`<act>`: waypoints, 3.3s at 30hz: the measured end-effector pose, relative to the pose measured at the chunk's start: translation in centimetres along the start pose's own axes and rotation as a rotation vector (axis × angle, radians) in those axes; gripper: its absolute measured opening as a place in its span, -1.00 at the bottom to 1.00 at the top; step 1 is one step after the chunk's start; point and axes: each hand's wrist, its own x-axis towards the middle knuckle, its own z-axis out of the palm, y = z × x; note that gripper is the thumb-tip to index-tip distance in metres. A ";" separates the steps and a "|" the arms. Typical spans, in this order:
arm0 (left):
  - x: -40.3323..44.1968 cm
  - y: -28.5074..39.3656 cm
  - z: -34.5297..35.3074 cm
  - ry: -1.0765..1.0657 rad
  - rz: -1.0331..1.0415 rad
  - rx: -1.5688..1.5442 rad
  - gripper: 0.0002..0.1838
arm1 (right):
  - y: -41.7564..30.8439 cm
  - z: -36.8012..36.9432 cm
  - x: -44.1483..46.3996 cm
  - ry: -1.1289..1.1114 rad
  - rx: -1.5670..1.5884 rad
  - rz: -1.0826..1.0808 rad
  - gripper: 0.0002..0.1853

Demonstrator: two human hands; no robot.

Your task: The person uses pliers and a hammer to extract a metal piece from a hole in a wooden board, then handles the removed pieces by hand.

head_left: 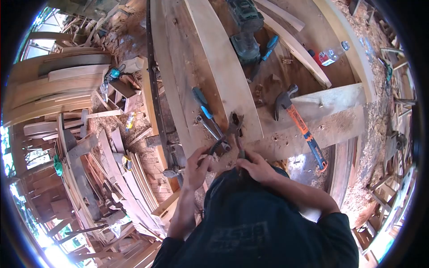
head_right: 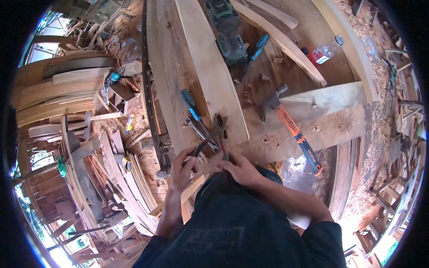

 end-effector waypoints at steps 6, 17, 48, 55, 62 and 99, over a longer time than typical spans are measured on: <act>0.4 2.3 1.7 -0.073 -0.037 0.092 -0.57 | 0.9 0.4 0.0 0.123 0.266 0.112 -0.70; 0.1 3.6 2.6 -0.026 -0.071 0.451 -0.55 | 0.0 3.2 1.2 -0.152 0.558 0.190 -0.51; 1.6 2.5 8.2 0.046 0.033 0.221 -0.76 | -0.3 -3.7 0.0 -0.349 0.797 0.313 -0.64; 6.4 0.3 9.3 0.351 0.230 0.092 -0.66 | 2.4 -4.5 1.7 -0.680 1.029 0.372 -0.58; 4.3 4.7 9.7 0.229 -0.047 -0.096 -0.52 | 0.5 -4.7 2.2 -0.726 1.019 0.372 -0.53; 27.6 12.2 7.6 -0.257 1.194 0.891 -0.72 | -0.9 3.2 1.9 -0.326 1.168 0.249 -0.65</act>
